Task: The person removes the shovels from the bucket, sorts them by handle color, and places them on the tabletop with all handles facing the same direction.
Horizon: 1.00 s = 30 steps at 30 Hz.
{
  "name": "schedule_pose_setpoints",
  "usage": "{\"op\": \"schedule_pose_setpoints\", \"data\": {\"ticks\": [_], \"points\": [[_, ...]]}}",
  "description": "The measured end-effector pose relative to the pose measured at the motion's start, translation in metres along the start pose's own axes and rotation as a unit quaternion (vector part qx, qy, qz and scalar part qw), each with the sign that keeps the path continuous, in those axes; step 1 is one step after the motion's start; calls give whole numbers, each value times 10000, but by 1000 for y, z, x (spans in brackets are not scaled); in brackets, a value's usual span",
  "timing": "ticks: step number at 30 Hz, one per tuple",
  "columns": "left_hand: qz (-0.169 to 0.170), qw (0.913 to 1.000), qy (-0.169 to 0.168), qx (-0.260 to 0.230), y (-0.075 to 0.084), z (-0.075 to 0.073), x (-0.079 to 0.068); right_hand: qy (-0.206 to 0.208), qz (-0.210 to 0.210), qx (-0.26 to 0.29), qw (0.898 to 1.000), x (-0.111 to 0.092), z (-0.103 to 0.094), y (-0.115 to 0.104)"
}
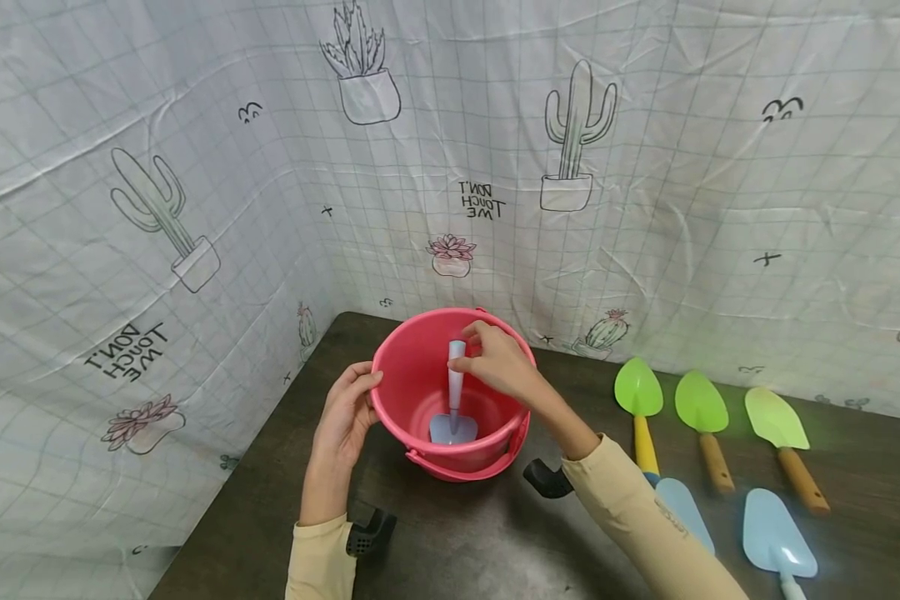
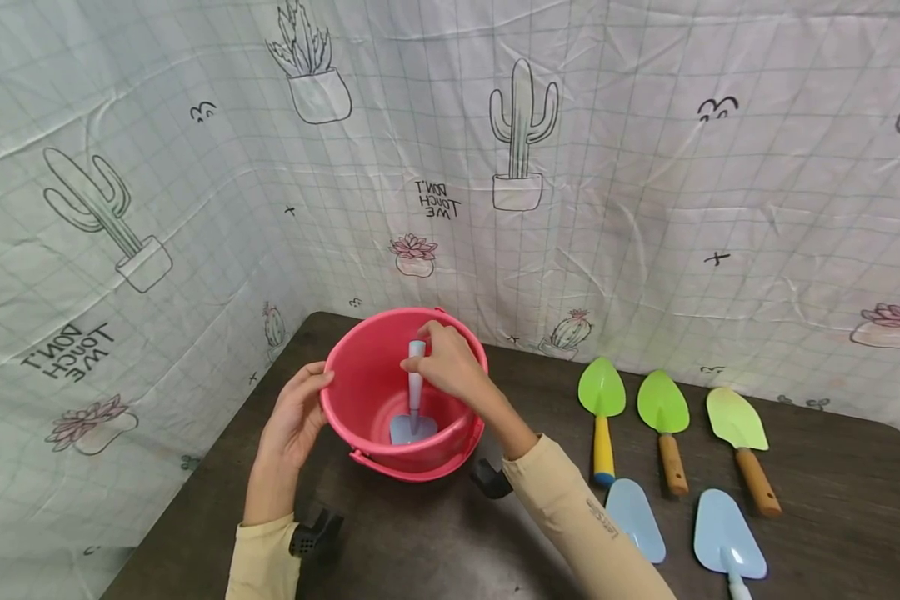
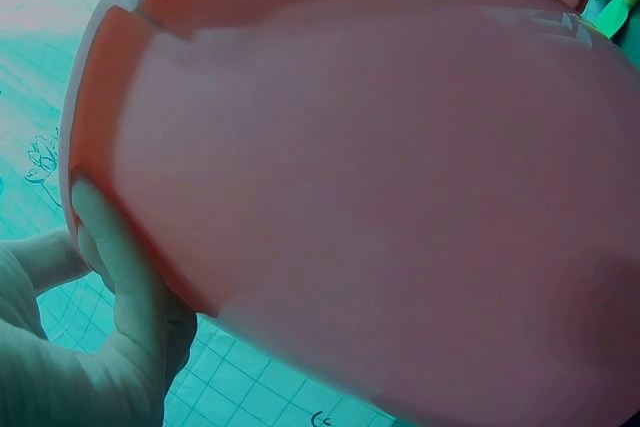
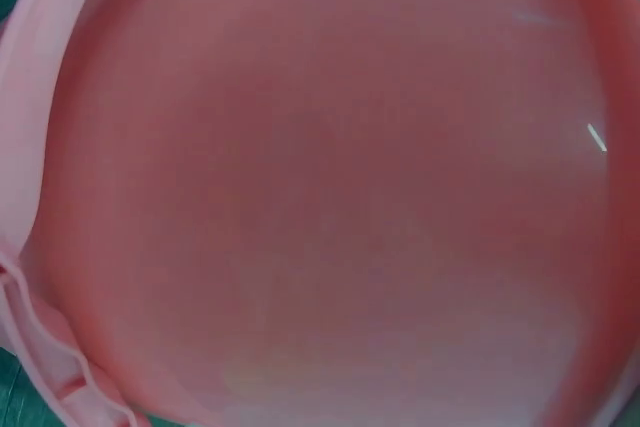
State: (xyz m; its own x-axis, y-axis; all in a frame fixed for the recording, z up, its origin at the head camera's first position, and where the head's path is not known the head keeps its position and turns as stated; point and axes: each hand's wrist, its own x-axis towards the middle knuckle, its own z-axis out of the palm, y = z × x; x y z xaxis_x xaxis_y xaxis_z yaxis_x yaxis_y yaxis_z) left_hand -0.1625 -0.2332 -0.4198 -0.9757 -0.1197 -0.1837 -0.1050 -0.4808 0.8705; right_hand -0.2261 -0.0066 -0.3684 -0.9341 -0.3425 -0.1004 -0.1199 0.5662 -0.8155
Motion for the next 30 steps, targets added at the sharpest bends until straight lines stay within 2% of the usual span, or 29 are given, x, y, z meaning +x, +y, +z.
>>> {"op": "schedule_pose_setpoints", "data": {"ticks": [8, 14, 25, 30], "points": [[-17, 10000, -46, 0, -2, 0, -1, -221, 88, -41, 9997, 5, 3, 1], [-10, 9999, -55, 98, -2, 0, 0, -351, -70, -275, 9990, 9, 6, 3], [11, 10000, -29, 79, 0, -1, 0, -767, -220, -1135, 9903, 12, 10, 2], [27, 10000, -74, 42, 0, -2, 0, -713, -255, -1446, 9866, 10, 12, 0]]}}
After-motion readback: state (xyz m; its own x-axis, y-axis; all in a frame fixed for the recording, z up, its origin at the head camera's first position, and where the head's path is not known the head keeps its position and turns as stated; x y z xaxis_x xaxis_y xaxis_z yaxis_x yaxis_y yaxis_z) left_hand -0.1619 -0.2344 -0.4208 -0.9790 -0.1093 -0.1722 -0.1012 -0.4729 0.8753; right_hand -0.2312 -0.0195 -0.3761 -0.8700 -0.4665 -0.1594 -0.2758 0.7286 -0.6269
